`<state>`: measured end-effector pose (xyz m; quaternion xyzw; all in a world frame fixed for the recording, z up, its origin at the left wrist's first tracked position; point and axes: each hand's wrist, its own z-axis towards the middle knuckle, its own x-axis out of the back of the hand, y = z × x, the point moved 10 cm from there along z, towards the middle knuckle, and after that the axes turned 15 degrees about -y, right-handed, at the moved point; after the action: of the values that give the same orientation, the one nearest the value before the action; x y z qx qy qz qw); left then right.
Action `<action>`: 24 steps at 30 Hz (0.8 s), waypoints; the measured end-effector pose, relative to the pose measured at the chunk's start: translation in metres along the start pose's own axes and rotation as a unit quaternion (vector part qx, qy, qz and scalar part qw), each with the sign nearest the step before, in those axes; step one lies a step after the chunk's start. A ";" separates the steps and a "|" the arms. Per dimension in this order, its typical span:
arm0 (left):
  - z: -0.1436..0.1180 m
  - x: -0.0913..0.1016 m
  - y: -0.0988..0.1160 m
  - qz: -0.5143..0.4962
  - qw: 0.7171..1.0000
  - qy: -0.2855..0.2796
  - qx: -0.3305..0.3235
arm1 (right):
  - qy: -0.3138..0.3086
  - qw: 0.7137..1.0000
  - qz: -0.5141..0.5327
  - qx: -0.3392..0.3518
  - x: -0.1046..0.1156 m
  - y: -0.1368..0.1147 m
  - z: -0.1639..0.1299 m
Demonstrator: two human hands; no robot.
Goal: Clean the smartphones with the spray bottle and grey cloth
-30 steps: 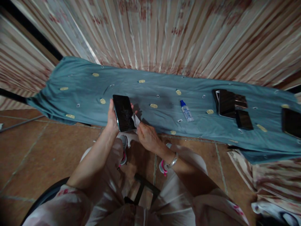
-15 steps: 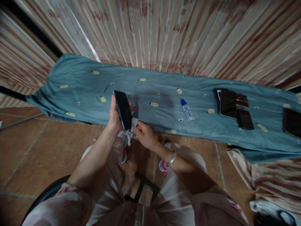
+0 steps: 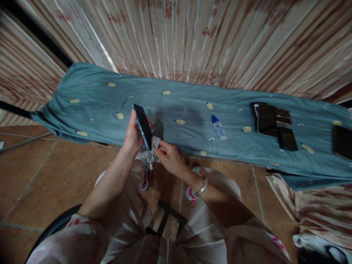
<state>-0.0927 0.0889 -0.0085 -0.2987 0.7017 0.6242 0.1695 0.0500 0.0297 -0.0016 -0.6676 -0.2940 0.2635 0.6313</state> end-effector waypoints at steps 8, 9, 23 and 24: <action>-0.003 0.001 0.006 -0.013 0.999 0.048 -0.008 | 0.062 0.953 -0.271 0.119 -0.002 -0.053 -0.019; -0.003 0.002 0.005 -0.014 0.999 0.052 -0.003 | 0.069 0.929 -0.327 0.156 -0.007 -0.064 -0.023; -0.008 0.002 -0.012 -0.011 0.996 0.070 0.060 | 0.032 0.763 -0.597 0.245 -0.043 -0.092 -0.036; -0.009 0.001 -0.013 -0.009 0.996 0.067 0.061 | 0.035 0.762 -0.598 0.246 -0.043 -0.092 -0.035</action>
<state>-0.0842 0.0791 -0.0172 -0.3351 0.7454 0.5577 0.1453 0.0408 -0.0228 0.0916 -0.1863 -0.5365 -0.1277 0.8131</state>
